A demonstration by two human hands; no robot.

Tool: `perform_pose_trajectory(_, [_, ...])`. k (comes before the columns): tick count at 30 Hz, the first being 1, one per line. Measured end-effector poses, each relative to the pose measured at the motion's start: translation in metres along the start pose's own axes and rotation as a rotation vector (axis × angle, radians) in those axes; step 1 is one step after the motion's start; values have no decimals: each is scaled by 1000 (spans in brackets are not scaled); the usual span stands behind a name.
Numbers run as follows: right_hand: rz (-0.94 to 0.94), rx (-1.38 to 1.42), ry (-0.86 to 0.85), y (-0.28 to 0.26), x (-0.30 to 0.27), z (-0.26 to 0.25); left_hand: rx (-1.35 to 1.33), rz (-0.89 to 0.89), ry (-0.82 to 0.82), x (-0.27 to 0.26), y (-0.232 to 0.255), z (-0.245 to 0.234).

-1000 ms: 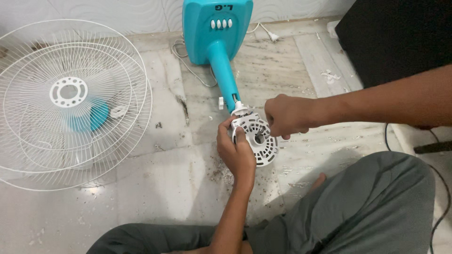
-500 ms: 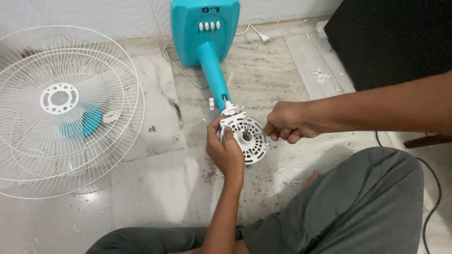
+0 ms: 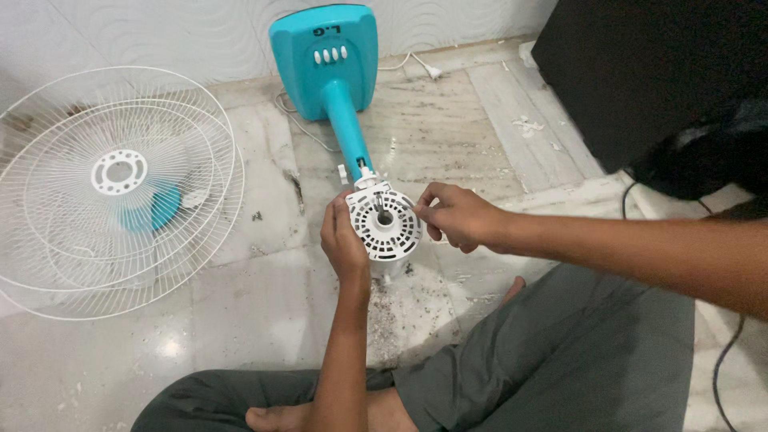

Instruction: The person sits on the floor and uses a screwdriver to attach a white plastic fan component to the motor housing of a teal pedestal fan. They repeatedly tighten and adjust the screws to secure the part.

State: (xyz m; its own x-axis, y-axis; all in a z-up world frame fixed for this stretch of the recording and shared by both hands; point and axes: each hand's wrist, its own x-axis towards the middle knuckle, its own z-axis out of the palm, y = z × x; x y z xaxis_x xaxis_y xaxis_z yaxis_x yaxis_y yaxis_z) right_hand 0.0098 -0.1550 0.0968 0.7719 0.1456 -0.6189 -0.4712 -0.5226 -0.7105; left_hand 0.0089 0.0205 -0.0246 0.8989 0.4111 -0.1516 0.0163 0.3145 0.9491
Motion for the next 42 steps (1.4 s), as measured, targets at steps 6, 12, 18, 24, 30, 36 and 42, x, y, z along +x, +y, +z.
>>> perform_pose_trajectory(6, [-387,189,263,47,27,15,150,206,2,-4,10,0])
perform_pose_trajectory(12, [-611,279,460,113,61,39,389,518,-46,-18,39,-5])
perform_pose_trajectory(18, [-458,288,302,121,82,53,604,742,-401,-16,73,-3])
perform_pose_trajectory(24, [-628,268,86,109,80,53,772,581,-522,-16,81,5])
perform_pose_trajectory(30, [-733,123,-8,95,63,51,750,651,-644,-10,83,-3])
perform_pose_trajectory(36, [-777,33,237,78,51,64,727,647,-615,-11,75,3])
perform_pose_trajectory(42, [-705,-92,324,77,51,66,784,720,-577,-14,68,4])
